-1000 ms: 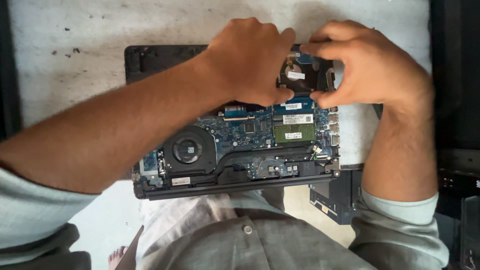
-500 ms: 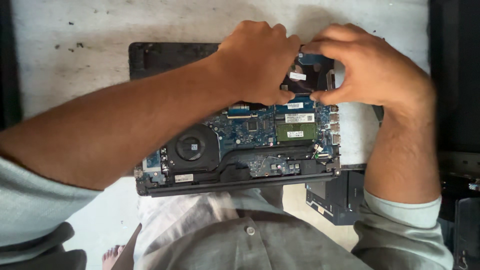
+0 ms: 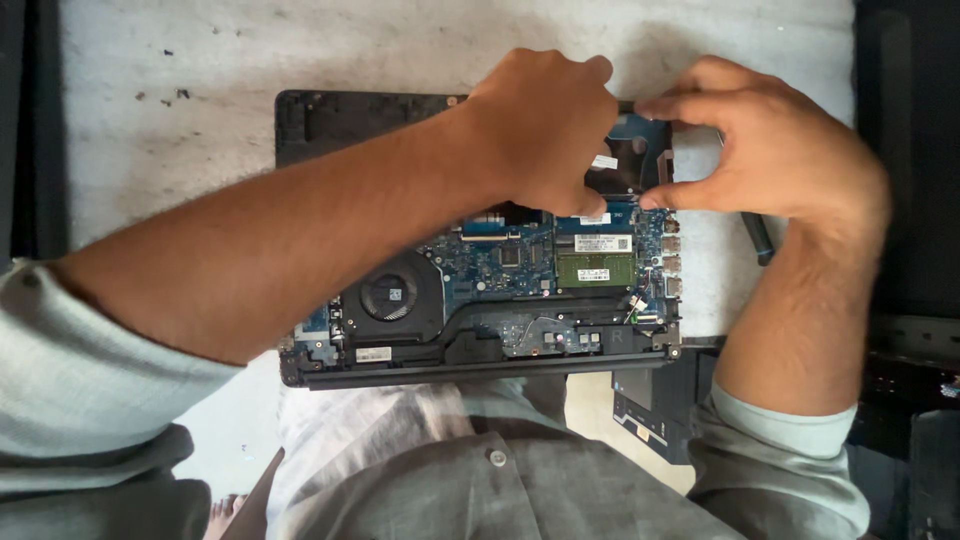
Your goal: The person works on a disassembled laptop on a workbench. They pick up a hard drive, seat it into the laptop's drive bay, connect its cable, reposition the laptop, and then use a screwdriver on the assembly.
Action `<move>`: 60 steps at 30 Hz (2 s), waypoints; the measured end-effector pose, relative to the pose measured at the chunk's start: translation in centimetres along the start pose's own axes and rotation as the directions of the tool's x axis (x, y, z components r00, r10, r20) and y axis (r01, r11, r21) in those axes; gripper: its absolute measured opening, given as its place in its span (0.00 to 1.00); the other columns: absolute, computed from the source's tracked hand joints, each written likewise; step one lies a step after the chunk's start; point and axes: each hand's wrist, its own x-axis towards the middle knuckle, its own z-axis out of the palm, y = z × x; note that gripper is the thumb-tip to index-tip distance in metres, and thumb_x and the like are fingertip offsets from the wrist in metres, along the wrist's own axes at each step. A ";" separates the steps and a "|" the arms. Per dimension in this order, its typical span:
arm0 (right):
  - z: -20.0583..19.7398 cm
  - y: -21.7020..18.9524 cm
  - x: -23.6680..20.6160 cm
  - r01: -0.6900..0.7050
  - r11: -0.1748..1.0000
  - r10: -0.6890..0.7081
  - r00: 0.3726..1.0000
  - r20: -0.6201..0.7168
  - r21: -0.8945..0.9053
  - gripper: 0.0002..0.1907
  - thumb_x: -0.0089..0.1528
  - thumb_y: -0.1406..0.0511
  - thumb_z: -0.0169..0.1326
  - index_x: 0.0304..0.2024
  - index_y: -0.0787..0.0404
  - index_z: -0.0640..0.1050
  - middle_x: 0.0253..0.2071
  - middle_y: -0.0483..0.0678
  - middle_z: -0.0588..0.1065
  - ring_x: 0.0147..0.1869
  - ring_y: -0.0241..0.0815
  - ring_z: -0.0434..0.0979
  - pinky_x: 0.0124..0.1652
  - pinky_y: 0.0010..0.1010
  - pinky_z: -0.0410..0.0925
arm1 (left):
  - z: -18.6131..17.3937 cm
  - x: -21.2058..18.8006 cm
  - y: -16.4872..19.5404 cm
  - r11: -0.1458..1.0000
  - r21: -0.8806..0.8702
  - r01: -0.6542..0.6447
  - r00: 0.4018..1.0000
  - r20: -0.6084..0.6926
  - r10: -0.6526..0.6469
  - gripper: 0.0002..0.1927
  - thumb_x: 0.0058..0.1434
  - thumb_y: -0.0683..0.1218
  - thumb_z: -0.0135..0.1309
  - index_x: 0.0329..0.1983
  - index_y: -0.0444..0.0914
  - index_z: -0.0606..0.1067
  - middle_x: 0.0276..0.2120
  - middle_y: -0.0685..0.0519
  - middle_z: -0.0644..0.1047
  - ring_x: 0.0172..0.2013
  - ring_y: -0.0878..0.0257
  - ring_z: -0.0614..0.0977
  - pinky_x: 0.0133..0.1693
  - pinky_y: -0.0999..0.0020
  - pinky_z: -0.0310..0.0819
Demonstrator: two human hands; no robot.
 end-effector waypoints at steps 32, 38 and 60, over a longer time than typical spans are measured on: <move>0.3 -0.6 0.3 0.081 0.997 -0.081 0.996 -0.034 0.007 0.40 0.40 0.65 0.77 0.53 0.68 0.76 0.52 0.52 0.72 0.54 0.47 0.81 0.55 0.32 0.74 | 0.0 0.7 0.0 1.000 0.017 0.000 1.000 -0.028 0.001 0.43 0.36 0.64 0.74 0.46 0.30 0.76 0.44 0.41 0.75 0.39 0.45 0.83 0.38 0.50 0.78; 0.2 -0.3 0.5 0.041 0.996 -0.041 0.999 0.002 0.081 0.39 0.42 0.66 0.75 0.55 0.67 0.76 0.54 0.51 0.72 0.56 0.46 0.80 0.55 0.32 0.73 | 0.0 0.9 -0.1 1.000 -0.001 0.031 1.000 0.006 -0.031 0.40 0.39 0.65 0.73 0.45 0.33 0.77 0.43 0.43 0.76 0.40 0.46 0.83 0.40 0.50 0.78; 0.2 -0.4 0.7 0.028 0.993 -0.027 1.000 0.008 -0.111 0.43 0.37 0.62 0.77 0.55 0.65 0.77 0.52 0.53 0.75 0.56 0.53 0.78 0.55 0.38 0.71 | 0.1 0.5 -0.5 0.996 -0.087 0.003 1.000 0.014 -0.001 0.30 0.38 0.60 0.75 0.40 0.39 0.81 0.43 0.45 0.76 0.43 0.45 0.81 0.41 0.49 0.76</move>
